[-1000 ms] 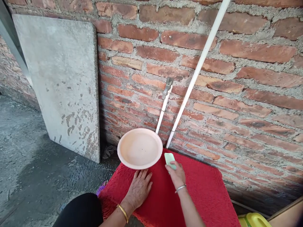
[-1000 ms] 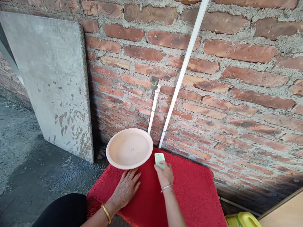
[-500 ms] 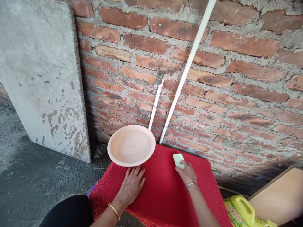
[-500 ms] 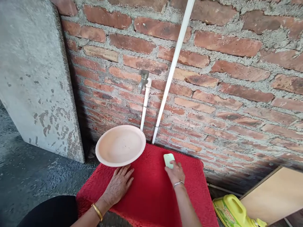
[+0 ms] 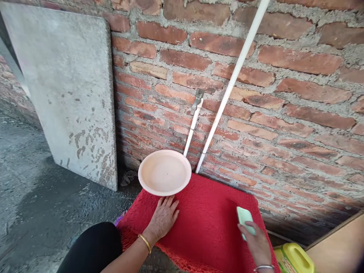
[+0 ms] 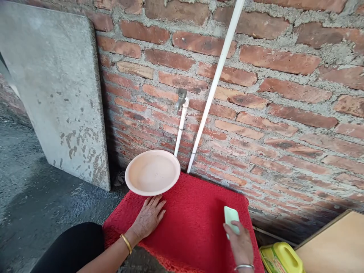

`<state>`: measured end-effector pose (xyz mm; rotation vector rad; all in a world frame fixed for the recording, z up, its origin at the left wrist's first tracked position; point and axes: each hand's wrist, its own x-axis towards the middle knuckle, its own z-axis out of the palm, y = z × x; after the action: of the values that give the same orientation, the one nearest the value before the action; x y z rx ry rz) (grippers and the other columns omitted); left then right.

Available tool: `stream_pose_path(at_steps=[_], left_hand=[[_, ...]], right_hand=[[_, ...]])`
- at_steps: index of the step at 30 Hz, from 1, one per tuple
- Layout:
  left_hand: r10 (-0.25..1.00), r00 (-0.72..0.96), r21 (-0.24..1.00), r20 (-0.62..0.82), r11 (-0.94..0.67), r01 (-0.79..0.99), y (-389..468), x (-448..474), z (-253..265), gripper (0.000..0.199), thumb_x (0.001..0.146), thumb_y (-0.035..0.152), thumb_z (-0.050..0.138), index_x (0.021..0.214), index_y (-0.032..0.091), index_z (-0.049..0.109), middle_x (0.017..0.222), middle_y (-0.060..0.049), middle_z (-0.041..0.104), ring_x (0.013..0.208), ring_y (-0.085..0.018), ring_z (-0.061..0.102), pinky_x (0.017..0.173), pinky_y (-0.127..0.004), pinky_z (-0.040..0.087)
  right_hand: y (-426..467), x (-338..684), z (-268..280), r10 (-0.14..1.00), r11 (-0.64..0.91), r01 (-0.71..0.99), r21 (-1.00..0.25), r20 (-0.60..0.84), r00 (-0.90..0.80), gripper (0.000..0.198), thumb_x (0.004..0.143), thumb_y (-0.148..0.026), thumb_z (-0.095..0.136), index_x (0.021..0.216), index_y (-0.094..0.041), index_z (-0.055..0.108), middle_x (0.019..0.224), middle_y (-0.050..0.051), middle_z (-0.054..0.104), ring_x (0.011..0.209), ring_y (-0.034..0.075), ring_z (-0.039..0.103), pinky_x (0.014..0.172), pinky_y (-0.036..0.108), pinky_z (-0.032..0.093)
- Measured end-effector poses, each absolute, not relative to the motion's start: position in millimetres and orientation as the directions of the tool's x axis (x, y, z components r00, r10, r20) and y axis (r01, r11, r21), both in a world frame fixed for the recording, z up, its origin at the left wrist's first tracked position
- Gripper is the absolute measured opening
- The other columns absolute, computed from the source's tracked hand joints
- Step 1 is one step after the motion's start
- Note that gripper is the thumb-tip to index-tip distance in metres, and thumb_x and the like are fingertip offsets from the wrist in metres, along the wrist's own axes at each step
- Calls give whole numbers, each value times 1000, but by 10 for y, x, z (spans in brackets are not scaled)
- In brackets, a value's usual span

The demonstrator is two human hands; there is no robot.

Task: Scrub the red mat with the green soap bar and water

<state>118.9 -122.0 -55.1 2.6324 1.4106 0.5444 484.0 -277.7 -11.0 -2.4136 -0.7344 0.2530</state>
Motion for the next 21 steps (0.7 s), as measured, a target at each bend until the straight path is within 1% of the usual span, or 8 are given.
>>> stream_pose_path(at_steps=[2, 3, 5, 8, 10, 13, 17, 21], left_hand=[[826, 514, 271, 234, -563, 781, -1215, 1192, -534, 39, 101, 34, 48, 135, 25, 64, 147, -11, 58, 138, -27, 51, 118, -52, 37], [827, 517, 279, 223, -562, 778, -1214, 1194, -527, 39, 101, 35, 48, 135, 25, 64, 148, -11, 57, 138, -27, 50, 118, -53, 37], [829, 515, 298, 218, -558, 774, -1219, 1196, -517, 40, 101, 35, 47, 136, 25, 64, 148, -11, 57, 139, -27, 50, 119, -53, 36], [830, 508, 320, 231, -558, 766, -1241, 1184, -498, 39, 101, 32, 46, 135, 24, 64, 148, -11, 56, 139, -27, 49, 120, -52, 35], [826, 518, 329, 223, -564, 757, -1263, 1157, -471, 38, 101, 30, 47, 134, 24, 64, 149, -11, 56, 140, -27, 48, 120, -51, 35], [808, 573, 338, 138, -582, 739, -1307, 1086, -413, 40, 99, 29, 50, 136, 24, 63, 151, -13, 54, 143, -29, 45, 119, -54, 35], [783, 622, 340, -2, -584, 737, -1355, 982, -344, 42, 98, 24, 49, 138, 24, 62, 153, -15, 51, 146, -31, 42, 119, -55, 35], [755, 654, 364, -47, -597, 715, -1360, 914, -302, 46, 93, 20, 51, 138, 22, 62, 152, -16, 51, 146, -33, 42, 118, -57, 35]], right_hand=[[-2521, 4324, -160, 677, -550, 470, -691, -40, 735, 44, 66, -63, 63, 91, -28, 70, 98, 11, 69, 92, 33, 69, 87, 47, 55], [-2387, 4070, -164, 714, -517, 479, -709, -49, 698, 47, 66, -64, 62, 92, -27, 70, 99, 11, 68, 90, 32, 68, 85, 46, 54], [-2137, 3616, -135, 773, -479, 513, -712, -65, 631, 45, 67, -61, 62, 93, -26, 71, 99, 8, 67, 87, 28, 67, 82, 41, 53], [-1883, 3150, -49, 827, -459, 581, -672, -85, 555, 37, 69, -54, 65, 94, -27, 71, 98, 5, 66, 86, 24, 67, 78, 35, 51], [-1806, 2993, -6, 839, -465, 612, -640, -99, 535, 34, 70, -52, 67, 95, -28, 71, 98, 3, 66, 84, 22, 66, 76, 33, 51], [-1763, 2909, 7, 829, -485, 613, -624, -106, 549, 35, 71, -53, 65, 95, -28, 71, 96, 3, 67, 84, 22, 66, 76, 32, 50], [-1667, 2861, -55, 802, -472, 517, -714, -105, 587, 44, 67, -60, 66, 94, -25, 70, 96, 6, 71, 91, 26, 67, 80, 35, 52], [-1448, 2720, -158, 788, -447, 395, -803, -145, 598, 53, 66, -69, 64, 93, -23, 67, 85, 5, 74, 83, 27, 70, 74, 36, 55]])
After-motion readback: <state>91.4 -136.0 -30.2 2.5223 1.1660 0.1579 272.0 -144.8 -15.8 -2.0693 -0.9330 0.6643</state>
